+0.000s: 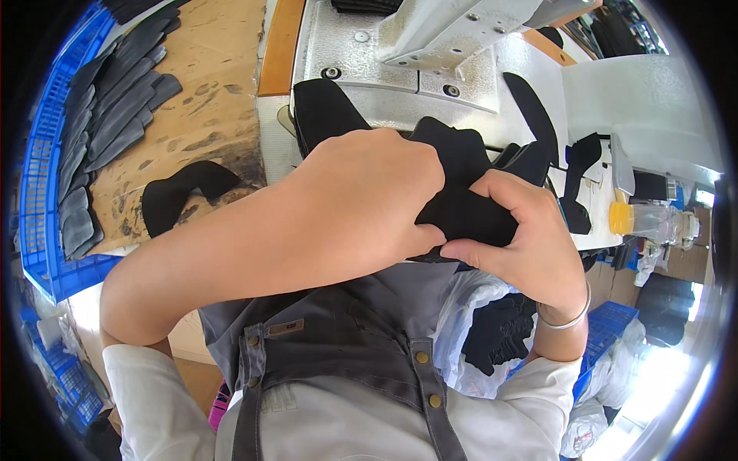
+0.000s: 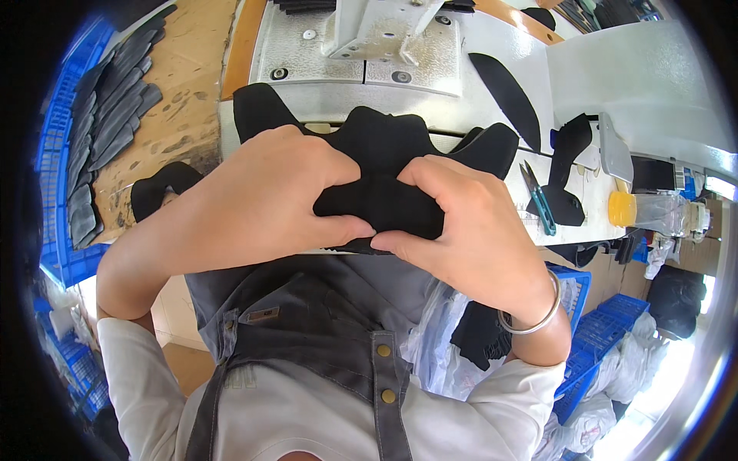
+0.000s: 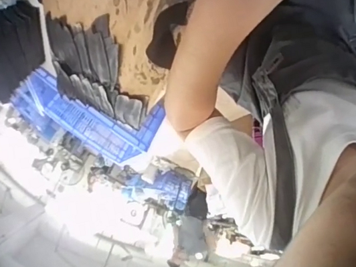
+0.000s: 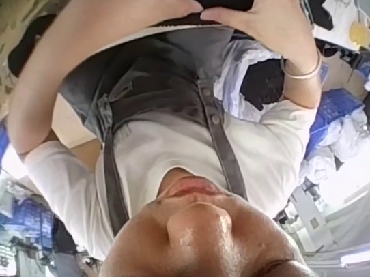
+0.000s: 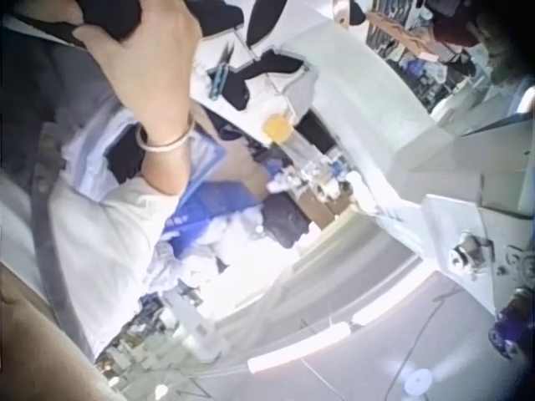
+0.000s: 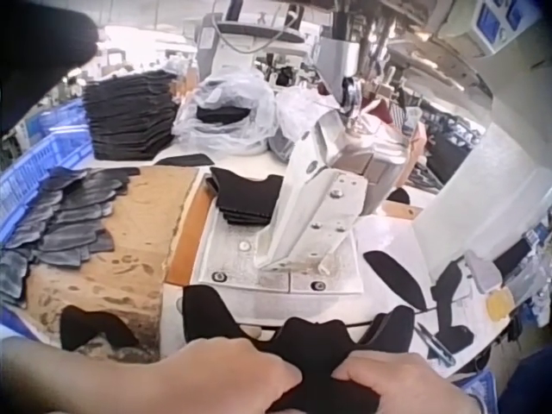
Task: Manually aligning and stacking black shoe upper components at a factory workbench.
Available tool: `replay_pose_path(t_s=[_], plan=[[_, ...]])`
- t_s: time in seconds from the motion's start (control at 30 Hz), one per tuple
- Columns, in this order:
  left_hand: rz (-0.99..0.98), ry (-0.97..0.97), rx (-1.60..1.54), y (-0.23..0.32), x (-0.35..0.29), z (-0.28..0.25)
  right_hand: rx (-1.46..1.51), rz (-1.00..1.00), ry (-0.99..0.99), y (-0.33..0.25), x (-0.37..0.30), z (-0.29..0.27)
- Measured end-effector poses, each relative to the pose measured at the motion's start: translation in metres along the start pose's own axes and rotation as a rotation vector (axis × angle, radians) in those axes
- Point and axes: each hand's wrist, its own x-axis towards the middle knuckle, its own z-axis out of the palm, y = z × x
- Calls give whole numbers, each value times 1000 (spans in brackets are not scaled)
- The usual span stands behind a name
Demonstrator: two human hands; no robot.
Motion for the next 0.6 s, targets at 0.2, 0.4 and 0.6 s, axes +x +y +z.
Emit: replay_pose_path(t_s=[0.2,0.4,0.6], plan=[[-38,2,29,-5,-7,-24,-27,45,-66,-3,6,-4],[-43,-17,-59,-11,-13,-24,24,83,-85,-7,7,-7],[43,66,-68,-17,-16,-21,39,84,-57,-6,7,-2]])
